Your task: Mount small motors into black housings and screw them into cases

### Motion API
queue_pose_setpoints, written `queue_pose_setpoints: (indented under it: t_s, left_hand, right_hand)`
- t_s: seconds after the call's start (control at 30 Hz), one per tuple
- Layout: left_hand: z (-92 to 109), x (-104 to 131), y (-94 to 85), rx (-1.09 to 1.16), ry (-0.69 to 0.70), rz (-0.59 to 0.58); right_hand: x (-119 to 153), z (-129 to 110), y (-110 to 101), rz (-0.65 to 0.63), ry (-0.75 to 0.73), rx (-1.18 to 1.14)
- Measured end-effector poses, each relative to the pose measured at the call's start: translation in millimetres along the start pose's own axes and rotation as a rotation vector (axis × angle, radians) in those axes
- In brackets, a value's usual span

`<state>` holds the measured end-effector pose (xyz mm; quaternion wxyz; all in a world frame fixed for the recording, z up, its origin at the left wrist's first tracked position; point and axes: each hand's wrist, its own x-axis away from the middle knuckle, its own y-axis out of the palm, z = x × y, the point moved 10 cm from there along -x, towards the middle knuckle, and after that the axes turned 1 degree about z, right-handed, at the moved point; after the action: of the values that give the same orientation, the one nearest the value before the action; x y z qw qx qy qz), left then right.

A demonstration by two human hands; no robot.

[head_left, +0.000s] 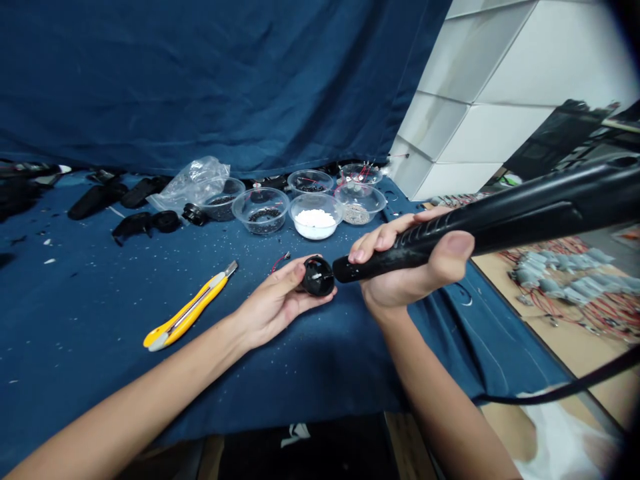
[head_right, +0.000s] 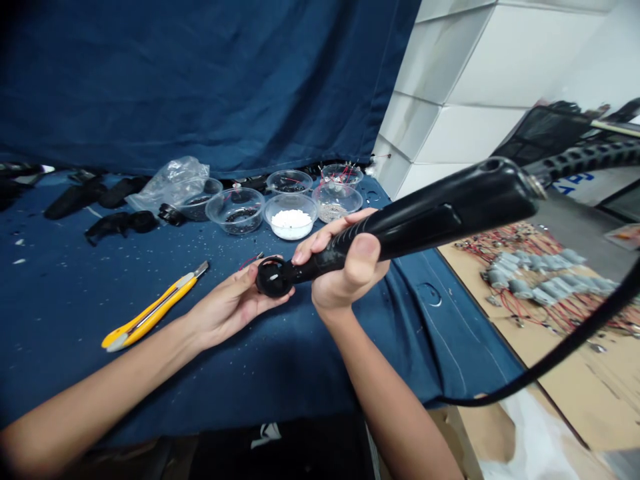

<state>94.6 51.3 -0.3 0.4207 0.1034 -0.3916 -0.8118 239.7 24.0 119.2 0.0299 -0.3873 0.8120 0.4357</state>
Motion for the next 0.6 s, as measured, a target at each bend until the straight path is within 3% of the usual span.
queue_pose_setpoints:
  t_s: [0.23,0.37,0.47,0.6]
  left_hand:
    - [11,3,4.5,-0.063,0.010,0.029]
    - [23,8,5.6,-0.230,0.026,0.021]
    - [41,8,2.4,-0.669,0.103,0.032]
    - [49,0,4.8,-1.427,0.249,-0.060]
  right_hand:
    - [-3,-7,7,-0.067,-0.047,-0.037]
    - [-17,-17,-7,0.019,-0.057,-0.077]
    - [-35,-8,-40,0.196,-0.043,-0.039]
    - [-50,40,-95,0.442,0.160,0.120]
